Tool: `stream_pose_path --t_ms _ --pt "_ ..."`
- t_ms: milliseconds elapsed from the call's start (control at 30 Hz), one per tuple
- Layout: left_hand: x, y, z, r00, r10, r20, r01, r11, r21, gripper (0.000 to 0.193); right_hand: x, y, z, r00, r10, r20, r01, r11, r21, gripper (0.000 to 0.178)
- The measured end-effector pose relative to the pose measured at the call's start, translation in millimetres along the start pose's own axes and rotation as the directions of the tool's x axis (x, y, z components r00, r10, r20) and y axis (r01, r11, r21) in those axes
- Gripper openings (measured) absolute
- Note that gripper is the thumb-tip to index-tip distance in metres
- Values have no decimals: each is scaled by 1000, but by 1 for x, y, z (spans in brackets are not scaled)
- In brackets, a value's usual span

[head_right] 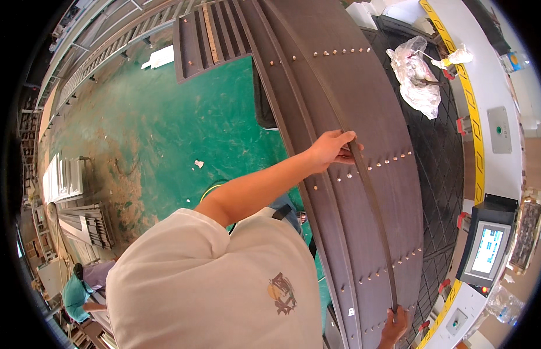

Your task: The person repeatedly picks up long, thin wooden strips from a metal rack and places them into slots on a large, curved wooden board. The person aligns the strips with existing pegs on the board and adjusts them by hand. The task involves repetitive handling of multiple wooden strips in a workshop setting.

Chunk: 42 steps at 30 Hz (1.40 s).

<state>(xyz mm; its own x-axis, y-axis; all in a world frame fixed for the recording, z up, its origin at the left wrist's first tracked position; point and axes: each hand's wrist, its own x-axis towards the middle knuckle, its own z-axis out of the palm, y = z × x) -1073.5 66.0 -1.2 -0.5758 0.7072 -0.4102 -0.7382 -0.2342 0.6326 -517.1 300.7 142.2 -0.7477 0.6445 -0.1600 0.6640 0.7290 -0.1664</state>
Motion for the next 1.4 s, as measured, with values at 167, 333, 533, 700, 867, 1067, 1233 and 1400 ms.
stream_pose_path --t_ms 167,333,533,700,867,1067,1233,1400 --pt "-5 3 -20 995 -51 -82 66 979 195 45 -6 -4 27 998 -7 70 7 1000 4 33" --pt "-2 48 -53 936 135 -324 154 672 724 55 -10 -28 54 998 -26 52 28 999 -25 28" --pt "99 123 -187 387 921 -42 -9 50 999 38 -1 -11 101 993 -104 52 104 995 -1 28" --pt "148 180 -247 418 892 170 132 -245 960 43 6 -14 125 995 -42 90 41 999 4 25" --pt "176 194 -268 594 782 190 86 -297 951 49 4 -15 137 994 -32 109 32 999 1 25" --pt "188 202 -265 834 539 116 187 -474 861 53 4 -14 146 993 -11 117 17 998 -54 26" --pt "192 187 -244 788 612 60 131 -263 956 47 -9 -7 156 992 29 121 -18 996 -92 27" --pt "195 203 -256 930 310 195 174 -842 510 43 -4 -3 165 996 30 84 -18 989 -143 29"
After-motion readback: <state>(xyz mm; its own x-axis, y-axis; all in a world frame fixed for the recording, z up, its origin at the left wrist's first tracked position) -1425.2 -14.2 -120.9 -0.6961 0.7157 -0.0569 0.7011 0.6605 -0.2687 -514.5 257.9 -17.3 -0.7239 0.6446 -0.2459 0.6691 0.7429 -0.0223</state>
